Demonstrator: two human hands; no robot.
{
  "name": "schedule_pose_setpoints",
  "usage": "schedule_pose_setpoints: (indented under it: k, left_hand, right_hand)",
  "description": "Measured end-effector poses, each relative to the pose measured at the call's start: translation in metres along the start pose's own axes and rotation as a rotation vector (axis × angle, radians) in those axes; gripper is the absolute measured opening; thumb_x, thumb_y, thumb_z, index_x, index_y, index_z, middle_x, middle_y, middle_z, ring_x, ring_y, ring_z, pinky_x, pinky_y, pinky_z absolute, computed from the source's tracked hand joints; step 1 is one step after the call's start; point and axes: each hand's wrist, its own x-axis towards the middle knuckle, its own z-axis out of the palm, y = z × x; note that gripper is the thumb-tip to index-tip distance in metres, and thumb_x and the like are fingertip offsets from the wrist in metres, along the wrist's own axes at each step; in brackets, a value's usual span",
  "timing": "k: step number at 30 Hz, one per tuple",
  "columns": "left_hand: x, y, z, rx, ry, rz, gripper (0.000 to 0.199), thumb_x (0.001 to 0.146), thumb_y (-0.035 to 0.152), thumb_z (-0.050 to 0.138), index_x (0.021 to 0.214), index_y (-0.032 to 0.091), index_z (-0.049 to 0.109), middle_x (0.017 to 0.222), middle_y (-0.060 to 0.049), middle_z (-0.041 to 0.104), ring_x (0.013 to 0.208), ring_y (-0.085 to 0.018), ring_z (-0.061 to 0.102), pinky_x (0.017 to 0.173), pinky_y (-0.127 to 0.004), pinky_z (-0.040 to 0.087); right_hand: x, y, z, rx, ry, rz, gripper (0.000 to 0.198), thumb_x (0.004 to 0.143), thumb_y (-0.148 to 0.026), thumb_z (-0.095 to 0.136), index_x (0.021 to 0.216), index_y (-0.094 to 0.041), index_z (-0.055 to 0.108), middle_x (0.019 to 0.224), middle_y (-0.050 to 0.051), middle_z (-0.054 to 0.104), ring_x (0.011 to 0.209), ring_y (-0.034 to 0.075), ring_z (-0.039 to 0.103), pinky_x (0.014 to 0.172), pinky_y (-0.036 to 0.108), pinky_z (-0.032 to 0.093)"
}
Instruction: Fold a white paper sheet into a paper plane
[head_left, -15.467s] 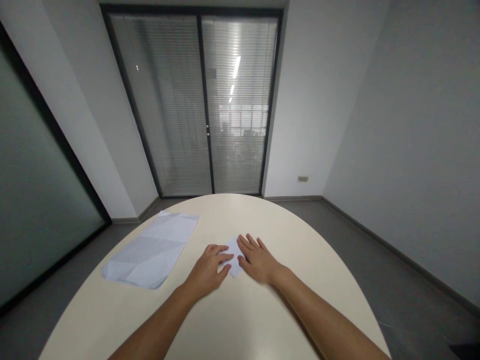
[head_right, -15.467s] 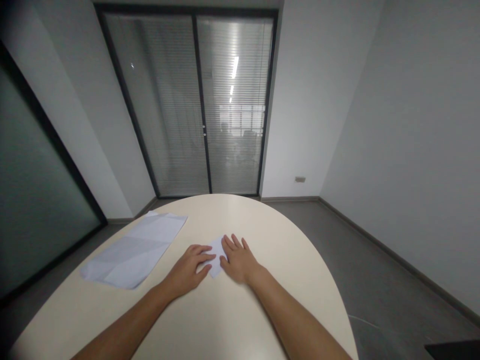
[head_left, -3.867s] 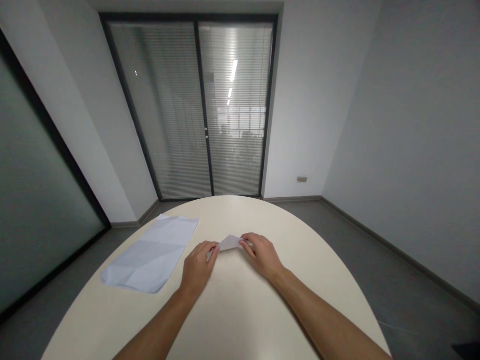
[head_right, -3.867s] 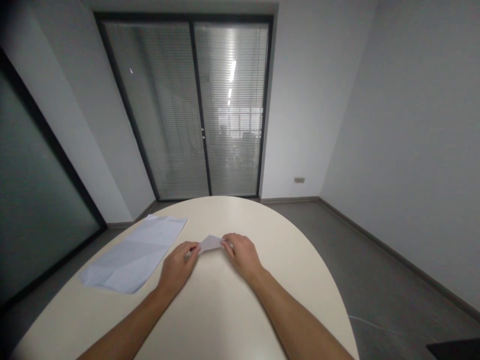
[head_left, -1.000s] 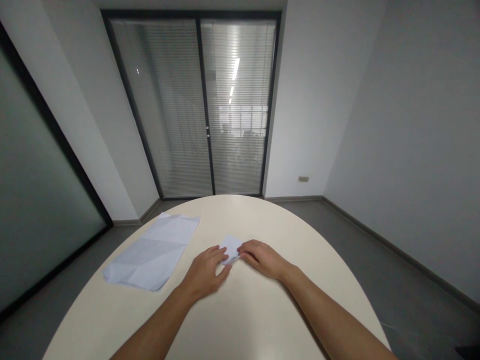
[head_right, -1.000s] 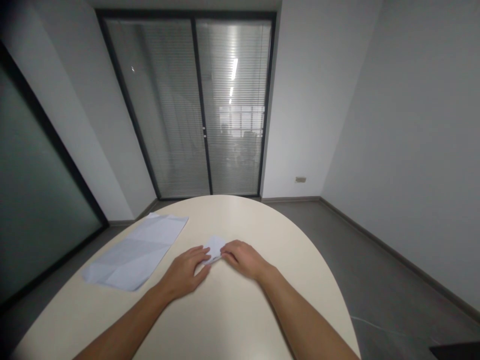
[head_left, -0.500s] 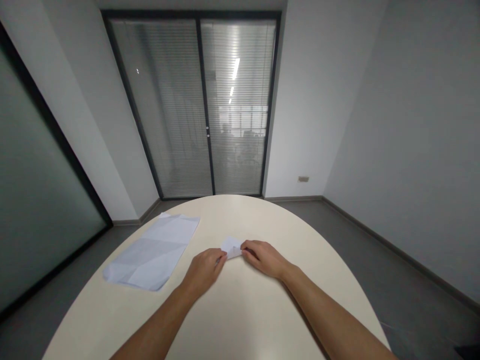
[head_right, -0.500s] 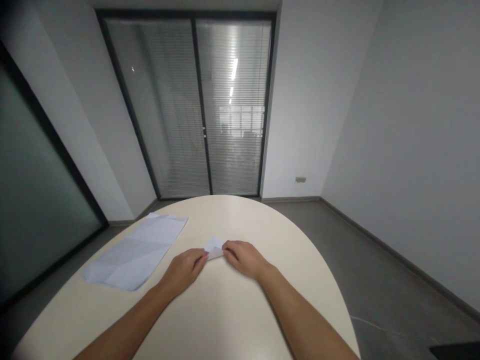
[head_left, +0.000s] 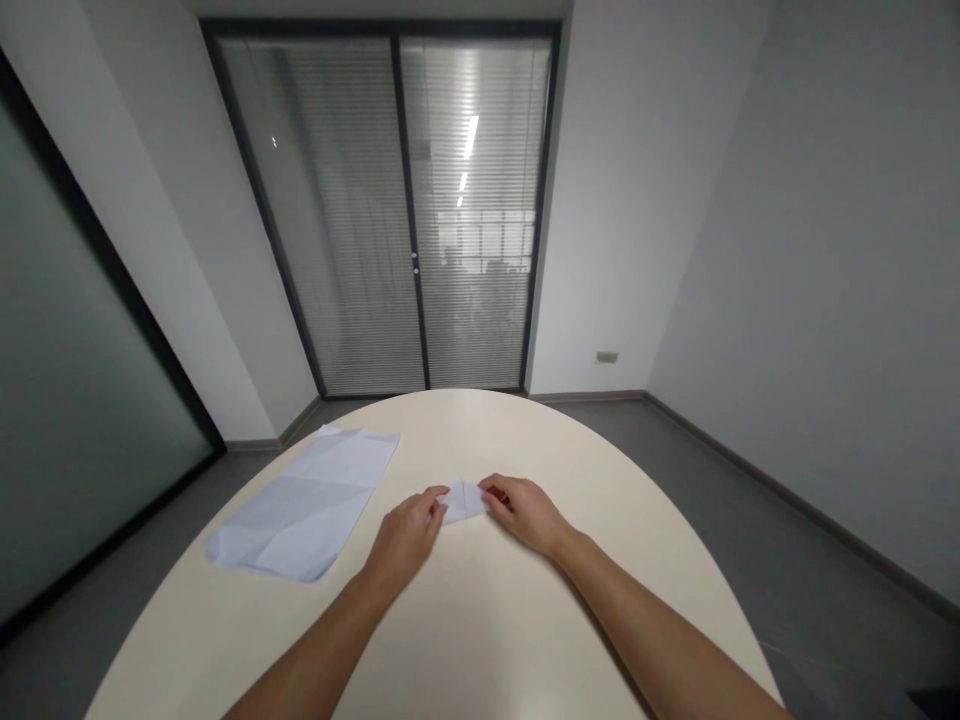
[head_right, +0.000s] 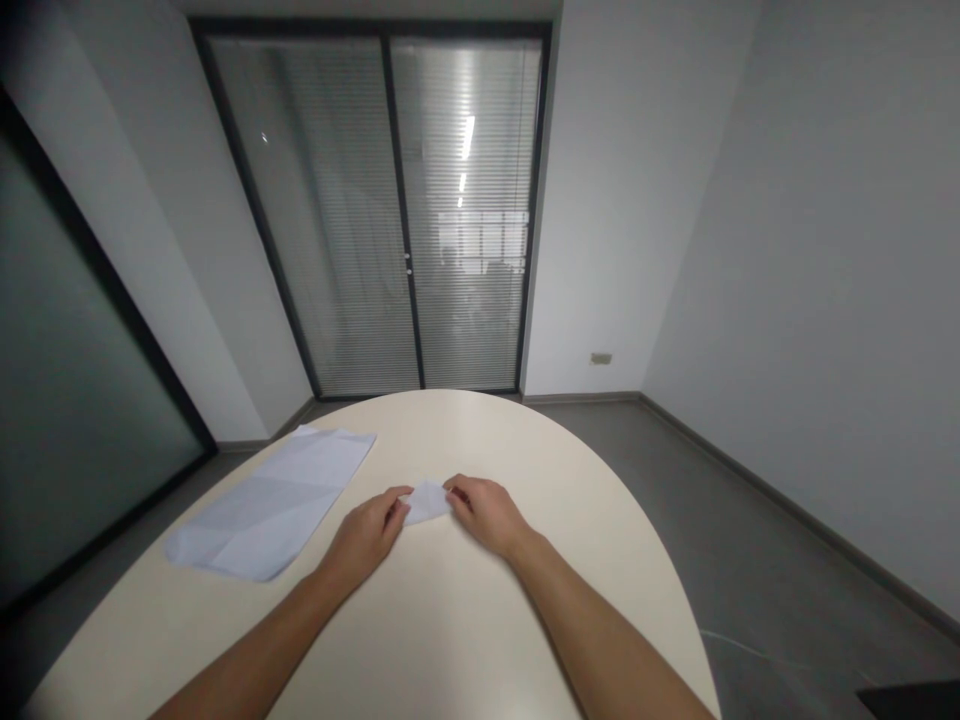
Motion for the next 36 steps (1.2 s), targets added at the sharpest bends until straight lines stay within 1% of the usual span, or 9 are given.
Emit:
schedule_pose_setpoints:
  k: [5,8,14,18,21,25,29,31,36]
  left_hand:
    - [0.002,-0.004,0.004,0.042,0.089,0.078,0.027,0.093,0.022,0.052,0.118,0.022,0.062,0.086,-0.003,0.072,0.086,-0.022,0.066,0.085,-0.034,0.047]
    - [0.001,-0.005,0.006,0.066,0.115,0.079,0.026,0.092,0.021,0.054,0.116,0.022,0.064,0.087,-0.003,0.071,0.087,-0.023,0.065,0.086,-0.037,0.047]
    - [-0.001,-0.007,0.007,0.096,0.114,0.067,0.025,0.090,0.019,0.055,0.113,0.019,0.065,0.095,-0.006,0.072,0.092,-0.025,0.063,0.088,-0.040,0.045]
    - [-0.001,-0.004,0.005,0.125,0.094,0.071,0.023,0.091,0.018,0.054,0.111,0.019,0.067,0.097,-0.007,0.071,0.092,-0.025,0.062,0.088,-0.041,0.044]
    - [-0.001,-0.003,0.003,0.149,0.073,0.067,0.024,0.092,0.019,0.053,0.111,0.019,0.068,0.098,-0.008,0.070,0.092,-0.025,0.062,0.087,-0.041,0.045]
    - [-0.001,-0.006,0.004,0.157,0.077,0.071,0.026,0.092,0.019,0.055,0.114,0.019,0.069,0.101,-0.008,0.069,0.095,-0.025,0.062,0.089,-0.042,0.047]
    - [-0.001,-0.012,0.010,0.081,0.103,0.141,0.035,0.089,0.012,0.054,0.119,0.023,0.068,0.121,-0.008,0.068,0.111,-0.025,0.060,0.099,-0.044,0.046]
    - [-0.001,-0.013,0.012,0.037,0.089,0.203,0.037,0.087,0.008,0.053,0.115,0.024,0.071,0.128,-0.007,0.067,0.118,-0.025,0.058,0.104,-0.045,0.045]
    - [-0.001,-0.009,0.011,-0.040,0.040,0.273,0.026,0.085,0.011,0.055,0.103,0.021,0.071,0.119,-0.007,0.071,0.115,-0.025,0.060,0.105,-0.046,0.045]
  right_hand:
    - [0.000,0.002,0.005,0.001,0.018,0.009,0.030,0.095,-0.024,0.050,0.119,-0.023,0.068,0.109,0.006,0.074,0.094,0.021,0.068,0.083,0.032,0.049]
    - [0.000,0.004,0.007,-0.008,0.016,0.012,0.034,0.094,-0.022,0.051,0.123,-0.023,0.067,0.115,0.006,0.073,0.098,0.022,0.068,0.087,0.033,0.050]
    - [0.000,0.009,0.009,-0.012,0.027,0.040,0.039,0.091,-0.020,0.054,0.129,-0.020,0.064,0.122,0.009,0.070,0.105,0.023,0.067,0.093,0.035,0.050]
    - [-0.001,0.010,0.009,-0.015,0.041,-0.033,0.044,0.090,-0.014,0.053,0.132,-0.023,0.062,0.127,0.008,0.067,0.113,0.022,0.063,0.099,0.035,0.049]
    - [-0.002,0.010,0.009,-0.074,0.023,-0.083,0.041,0.090,-0.012,0.052,0.124,-0.026,0.068,0.130,0.007,0.064,0.116,0.022,0.060,0.101,0.036,0.048]
    - [-0.002,0.007,0.010,-0.135,0.000,-0.134,0.033,0.091,-0.013,0.053,0.113,-0.024,0.074,0.126,0.008,0.067,0.115,0.024,0.059,0.101,0.039,0.047]
    - [-0.003,0.002,0.008,-0.116,-0.018,-0.175,0.028,0.092,-0.018,0.055,0.111,-0.022,0.074,0.119,0.009,0.071,0.111,0.024,0.061,0.099,0.039,0.047]
    - [-0.003,-0.002,0.006,-0.118,-0.025,-0.183,0.024,0.091,-0.020,0.057,0.108,-0.020,0.074,0.118,0.009,0.071,0.111,0.025,0.061,0.099,0.039,0.047]
    - [-0.004,-0.009,0.001,-0.132,-0.067,-0.221,0.025,0.090,-0.030,0.063,0.112,-0.020,0.072,0.113,0.010,0.071,0.109,0.025,0.061,0.097,0.039,0.047]
